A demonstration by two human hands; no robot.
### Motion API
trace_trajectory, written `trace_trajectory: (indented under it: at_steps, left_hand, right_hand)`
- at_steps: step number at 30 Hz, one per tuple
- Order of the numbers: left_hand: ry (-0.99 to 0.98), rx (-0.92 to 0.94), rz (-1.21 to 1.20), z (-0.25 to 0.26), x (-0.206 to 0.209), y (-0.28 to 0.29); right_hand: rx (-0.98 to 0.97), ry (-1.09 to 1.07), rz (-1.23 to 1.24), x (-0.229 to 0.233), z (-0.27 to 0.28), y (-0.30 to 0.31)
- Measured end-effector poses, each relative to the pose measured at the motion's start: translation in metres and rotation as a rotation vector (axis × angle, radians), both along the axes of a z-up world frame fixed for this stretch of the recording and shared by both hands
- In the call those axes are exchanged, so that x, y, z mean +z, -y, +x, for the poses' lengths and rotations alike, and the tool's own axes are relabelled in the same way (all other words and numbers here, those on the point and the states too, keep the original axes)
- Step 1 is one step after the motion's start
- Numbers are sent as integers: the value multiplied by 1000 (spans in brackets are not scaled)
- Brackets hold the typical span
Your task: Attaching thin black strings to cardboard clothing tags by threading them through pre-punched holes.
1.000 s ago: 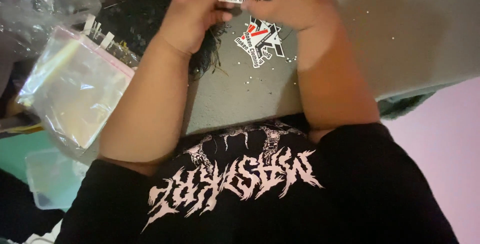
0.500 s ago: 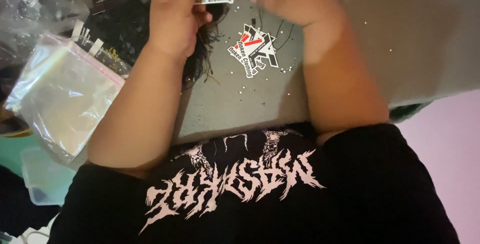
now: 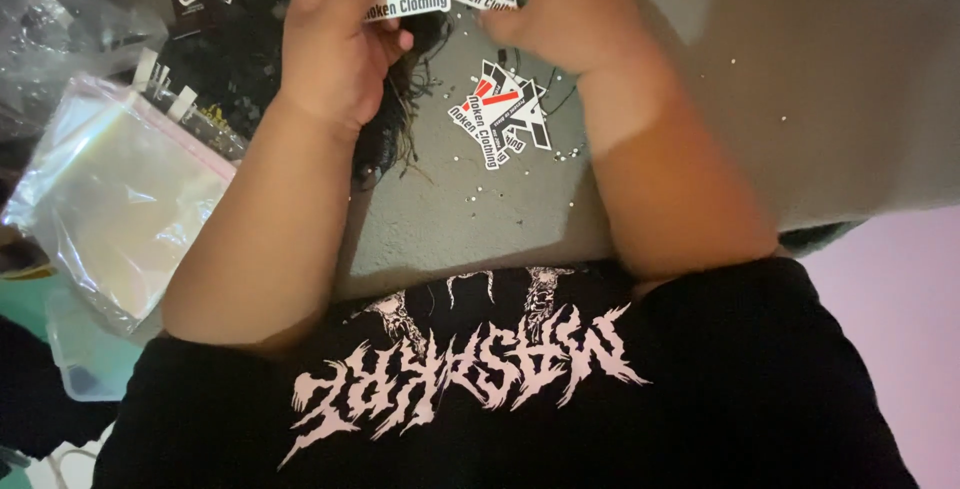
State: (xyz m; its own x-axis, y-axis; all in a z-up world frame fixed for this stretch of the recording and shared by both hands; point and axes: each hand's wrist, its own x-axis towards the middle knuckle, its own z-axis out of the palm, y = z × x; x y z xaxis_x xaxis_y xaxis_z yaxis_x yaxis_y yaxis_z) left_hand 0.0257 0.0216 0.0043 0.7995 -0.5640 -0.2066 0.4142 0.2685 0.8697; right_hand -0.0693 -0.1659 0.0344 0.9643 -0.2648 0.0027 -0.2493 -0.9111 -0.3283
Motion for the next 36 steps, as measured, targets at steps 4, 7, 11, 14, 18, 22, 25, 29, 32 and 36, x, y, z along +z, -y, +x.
trace_trajectory:
  at_steps: [4,7,11,14,18,22,25,29,32,36]
  left_hand:
    - [-28,34,21,-1,4,1]
    - [-34,26,-6,1,-5,1]
    - [-45,0,-6,1,-2,0]
    - [-29,-18,-15,1,-4,-1]
    - [-60,3,-34,1,-7,-1]
    - [-53,-4,-27,-1,-1,3]
    - [-1,-23,12,-2,1,2]
    - [-41,36,3,-4,-2,8]
    - [-7,6,21,-5,1,8]
    - [18,-14,36,-5,0,7]
  right_hand:
    - [-114,-80,201,41,-18,-16]
    - [89,-66,103,49,-33,-12]
    - [233,-223,-56,48,-34,-16]
    - [294,-337,-76,46,-35,-20]
    - [355,-169,-95,26,-33,-17]
    - [313,362,-188,-8,-21,-16]
    - [305,293,-103,-24,-10,-22]
    - [367,402,-194,-33,-5,-24]
    - [332,380,-112,-35,-5,-22]
    - [294,355,-155,-36,-5,-23]
